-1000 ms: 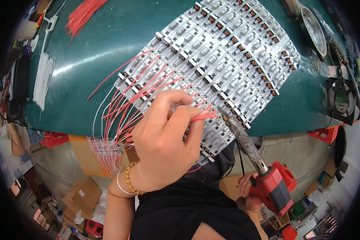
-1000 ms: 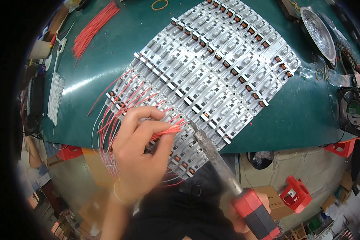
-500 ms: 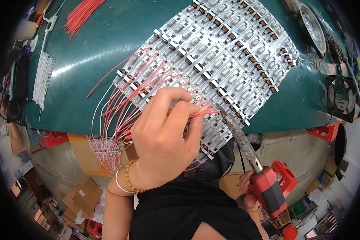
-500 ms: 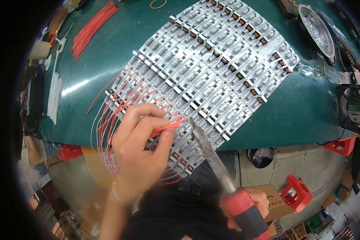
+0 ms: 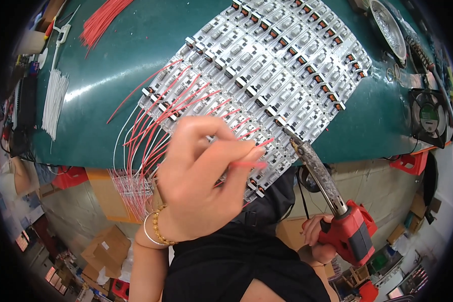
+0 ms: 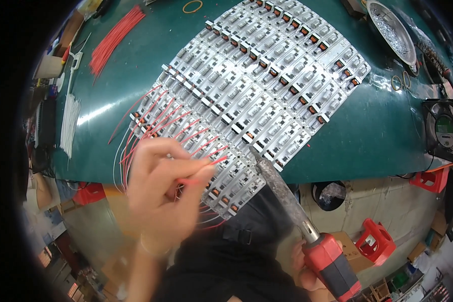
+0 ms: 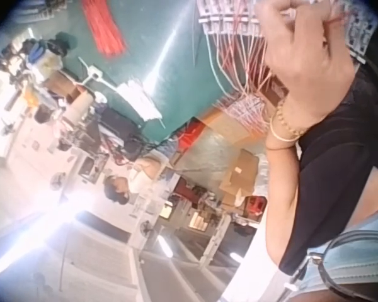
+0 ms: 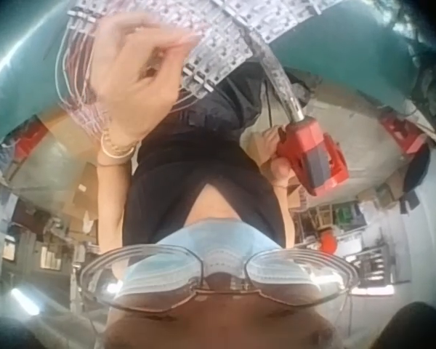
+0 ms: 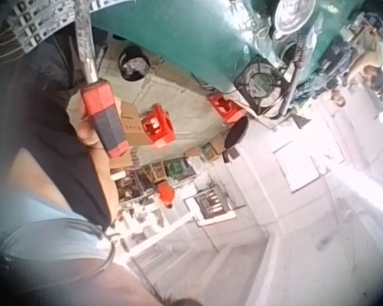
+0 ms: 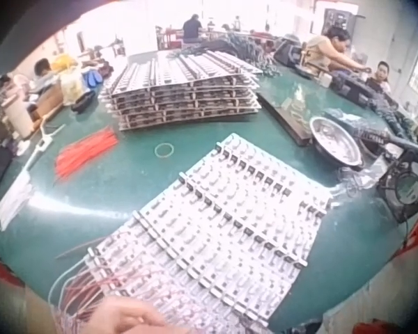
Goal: The person aligns circuit board panels on the work table, then solders white wires and red wires to the terminals of a panel using a soldering iron.
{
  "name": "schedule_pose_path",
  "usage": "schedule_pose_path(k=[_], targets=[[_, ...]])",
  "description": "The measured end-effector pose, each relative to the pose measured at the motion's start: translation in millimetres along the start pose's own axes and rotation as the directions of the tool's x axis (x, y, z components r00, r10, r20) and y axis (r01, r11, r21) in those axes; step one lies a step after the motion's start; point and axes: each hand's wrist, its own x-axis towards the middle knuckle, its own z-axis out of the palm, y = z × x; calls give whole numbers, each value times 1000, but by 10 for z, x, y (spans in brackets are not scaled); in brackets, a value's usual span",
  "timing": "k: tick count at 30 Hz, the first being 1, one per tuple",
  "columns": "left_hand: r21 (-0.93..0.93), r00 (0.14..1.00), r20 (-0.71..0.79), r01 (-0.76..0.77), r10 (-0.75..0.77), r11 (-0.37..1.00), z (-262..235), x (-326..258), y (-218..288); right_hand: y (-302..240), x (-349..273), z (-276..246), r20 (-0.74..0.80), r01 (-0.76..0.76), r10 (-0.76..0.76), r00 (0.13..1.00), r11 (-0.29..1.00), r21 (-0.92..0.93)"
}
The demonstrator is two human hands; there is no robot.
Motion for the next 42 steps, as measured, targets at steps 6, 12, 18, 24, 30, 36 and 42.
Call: schedule_pose_path(k=[6, 12, 18, 24, 30, 36, 42], targets=[[161, 1000, 22, 12, -15, 987, 180, -52, -23, 245, -279, -221, 2, 131, -132, 991, 985, -108], [181, 999, 46, -16, 7, 983, 198, -64, -46, 180, -261, -148, -122, 20, -29, 992, 997, -69], [212, 999, 46, -12, 2, 977, 192, -71, -37, 124, -316, -304, -20, -98, 96, 995, 956, -277], [201, 1000, 21, -20, 16, 979, 203, -101, -60, 160, -175, -292, 40, 34, -24, 999, 963, -268], [139, 998, 21, 50, -53, 989, 186, -100, -51, 169, -319, -336, 96, -29, 55, 994, 967, -254], [117, 998, 11, 58, -59, 992, 102, -22, 62, 232, -488, -326, -183, 6, -80, 980, 927, -376], [96, 985, 125, 108, -119, 990, 139, -29, 94, 73, -380, -298, -17, 59, -84, 996, 815, -577]])
